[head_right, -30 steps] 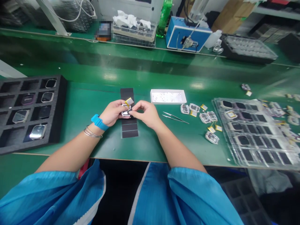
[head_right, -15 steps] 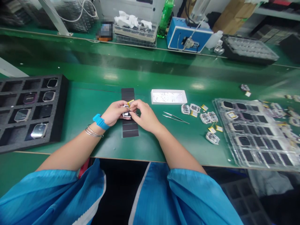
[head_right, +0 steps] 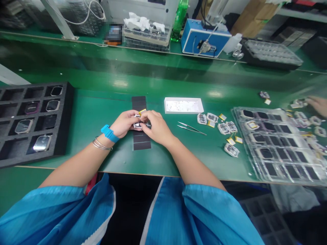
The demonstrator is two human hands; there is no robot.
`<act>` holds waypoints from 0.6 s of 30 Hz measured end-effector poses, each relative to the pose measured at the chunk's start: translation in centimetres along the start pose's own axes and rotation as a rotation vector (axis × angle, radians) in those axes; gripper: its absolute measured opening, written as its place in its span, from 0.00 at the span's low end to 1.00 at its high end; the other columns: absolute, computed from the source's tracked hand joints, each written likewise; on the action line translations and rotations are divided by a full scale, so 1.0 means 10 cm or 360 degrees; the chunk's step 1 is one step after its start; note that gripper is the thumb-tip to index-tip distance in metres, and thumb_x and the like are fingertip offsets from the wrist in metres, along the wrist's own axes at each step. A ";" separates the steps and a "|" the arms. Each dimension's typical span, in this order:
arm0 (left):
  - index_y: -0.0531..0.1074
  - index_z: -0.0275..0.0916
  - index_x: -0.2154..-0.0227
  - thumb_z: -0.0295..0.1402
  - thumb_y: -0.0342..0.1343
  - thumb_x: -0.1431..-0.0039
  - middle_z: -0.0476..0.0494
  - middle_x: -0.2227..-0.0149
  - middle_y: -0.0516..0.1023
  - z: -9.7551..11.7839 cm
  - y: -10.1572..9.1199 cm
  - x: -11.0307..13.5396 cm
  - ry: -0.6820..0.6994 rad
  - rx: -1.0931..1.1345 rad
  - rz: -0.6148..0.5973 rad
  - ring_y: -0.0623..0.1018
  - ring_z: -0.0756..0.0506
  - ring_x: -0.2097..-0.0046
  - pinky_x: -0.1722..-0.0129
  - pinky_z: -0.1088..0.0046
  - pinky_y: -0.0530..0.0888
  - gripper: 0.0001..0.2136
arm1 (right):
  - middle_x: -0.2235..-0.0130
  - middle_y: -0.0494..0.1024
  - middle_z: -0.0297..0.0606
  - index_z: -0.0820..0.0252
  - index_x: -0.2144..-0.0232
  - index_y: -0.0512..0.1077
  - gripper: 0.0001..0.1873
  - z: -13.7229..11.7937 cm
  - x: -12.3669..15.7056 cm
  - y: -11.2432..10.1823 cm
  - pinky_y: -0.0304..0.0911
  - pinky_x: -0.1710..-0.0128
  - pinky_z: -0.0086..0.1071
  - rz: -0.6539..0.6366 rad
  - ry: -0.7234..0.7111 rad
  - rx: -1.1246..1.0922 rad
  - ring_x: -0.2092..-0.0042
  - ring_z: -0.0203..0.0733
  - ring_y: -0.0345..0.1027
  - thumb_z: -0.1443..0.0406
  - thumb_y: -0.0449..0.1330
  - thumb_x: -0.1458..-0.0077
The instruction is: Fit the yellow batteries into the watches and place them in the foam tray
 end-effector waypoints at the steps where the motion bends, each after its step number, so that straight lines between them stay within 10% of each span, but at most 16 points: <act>1: 0.69 0.35 0.74 0.19 0.57 0.52 0.52 0.79 0.73 0.00 0.00 0.00 -0.0001 0.0008 0.0005 0.73 0.53 0.77 0.75 0.76 0.77 0.06 | 0.64 0.77 0.35 0.54 0.64 0.65 0.07 0.01 0.00 0.01 0.63 0.55 0.38 0.0000 0.0006 0.0003 0.60 0.43 0.70 0.70 0.59 0.44; 12: 0.73 0.34 0.69 0.29 0.69 0.62 0.49 0.75 0.78 -0.08 -0.06 -0.02 0.0132 0.0093 0.0014 0.77 0.50 0.75 0.74 0.74 0.78 0.15 | 0.53 0.73 0.45 0.57 0.60 0.71 0.13 -0.16 -0.06 -0.02 0.63 0.47 0.45 0.0023 0.0238 0.0375 0.48 0.51 0.64 0.72 0.66 0.48; 18: 0.72 0.35 0.70 0.32 0.70 0.63 0.48 0.75 0.78 -0.05 -0.07 -0.01 0.0121 0.0049 -0.0050 0.79 0.48 0.73 0.74 0.74 0.78 0.16 | 0.56 0.76 0.38 0.58 0.56 0.70 0.20 0.10 -0.11 -0.02 0.69 0.56 0.35 0.0173 0.0732 -0.0557 0.57 0.40 0.72 0.62 0.70 0.51</act>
Point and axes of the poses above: each hand's wrist, its own x-axis away from the middle knuckle, its own y-axis out of the palm, z = x × y, the point moved 1 cm from there along -x, towards the middle knuckle
